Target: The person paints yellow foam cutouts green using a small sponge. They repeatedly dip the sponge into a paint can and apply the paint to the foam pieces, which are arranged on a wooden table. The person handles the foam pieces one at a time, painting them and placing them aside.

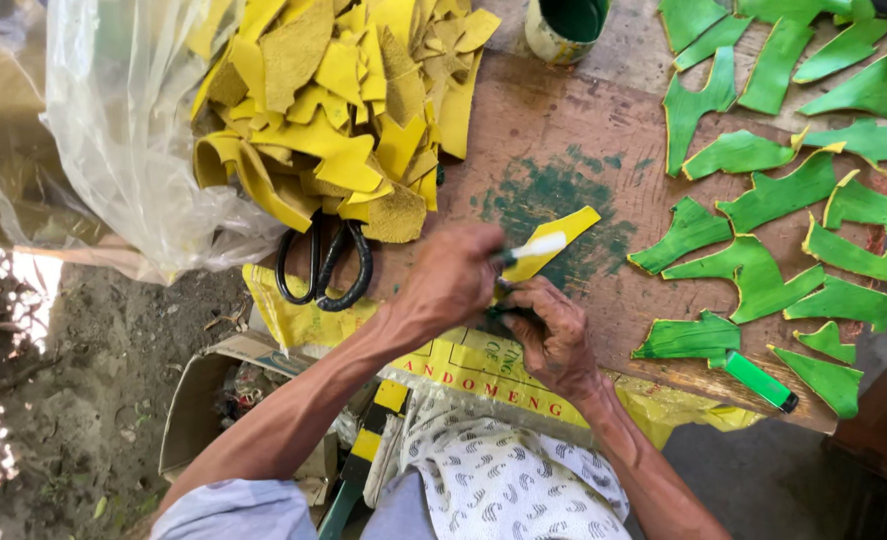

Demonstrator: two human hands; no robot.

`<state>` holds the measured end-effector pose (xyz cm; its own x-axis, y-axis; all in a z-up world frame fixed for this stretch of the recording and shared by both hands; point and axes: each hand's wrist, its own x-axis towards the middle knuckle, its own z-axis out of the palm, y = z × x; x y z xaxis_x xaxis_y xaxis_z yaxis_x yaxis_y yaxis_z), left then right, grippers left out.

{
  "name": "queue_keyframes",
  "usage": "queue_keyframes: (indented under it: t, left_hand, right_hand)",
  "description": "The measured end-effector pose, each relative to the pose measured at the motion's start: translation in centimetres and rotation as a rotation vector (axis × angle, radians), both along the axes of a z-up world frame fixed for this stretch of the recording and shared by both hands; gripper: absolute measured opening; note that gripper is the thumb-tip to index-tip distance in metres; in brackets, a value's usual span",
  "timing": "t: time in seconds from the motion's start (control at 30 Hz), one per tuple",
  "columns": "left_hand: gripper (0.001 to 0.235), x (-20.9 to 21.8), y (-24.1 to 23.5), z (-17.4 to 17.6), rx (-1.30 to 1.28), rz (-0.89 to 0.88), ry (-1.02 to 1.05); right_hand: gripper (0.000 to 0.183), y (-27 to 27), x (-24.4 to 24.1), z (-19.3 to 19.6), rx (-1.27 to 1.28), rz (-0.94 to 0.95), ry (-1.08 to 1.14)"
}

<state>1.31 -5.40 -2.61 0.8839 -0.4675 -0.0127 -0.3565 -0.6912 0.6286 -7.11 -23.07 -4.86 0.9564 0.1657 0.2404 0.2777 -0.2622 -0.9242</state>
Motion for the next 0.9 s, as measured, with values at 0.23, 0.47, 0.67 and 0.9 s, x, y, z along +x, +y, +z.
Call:
queue_keyframes:
  t: [0.23,0.47,0.67,0.9]
  left_hand:
    - [0.007,-0.5,-0.1,0.1,0.036,0.057,0.049]
    - [0.006,-0.9,2.0,0.7,0.138,-0.088,0.228]
    - [0.013,-0.8,2.9,2.6,0.079,-0.114,0.047]
    - [0.017,-0.8,6.9,6.2,0.384,0.014,0.075]
  right_hand:
    - [0.007,-0.8,0.0,-1.0,0.430,-0.392,-0.015]
    - [0.010,-3.8,6.6,-5.1,0.921,-0.319,0.290]
    - [0.013,-4.2,5.8,-6.2,0.908,-0.282,0.280]
    - [0.013,-4.3,6.3,-5.9,0.935,-0.252,0.285]
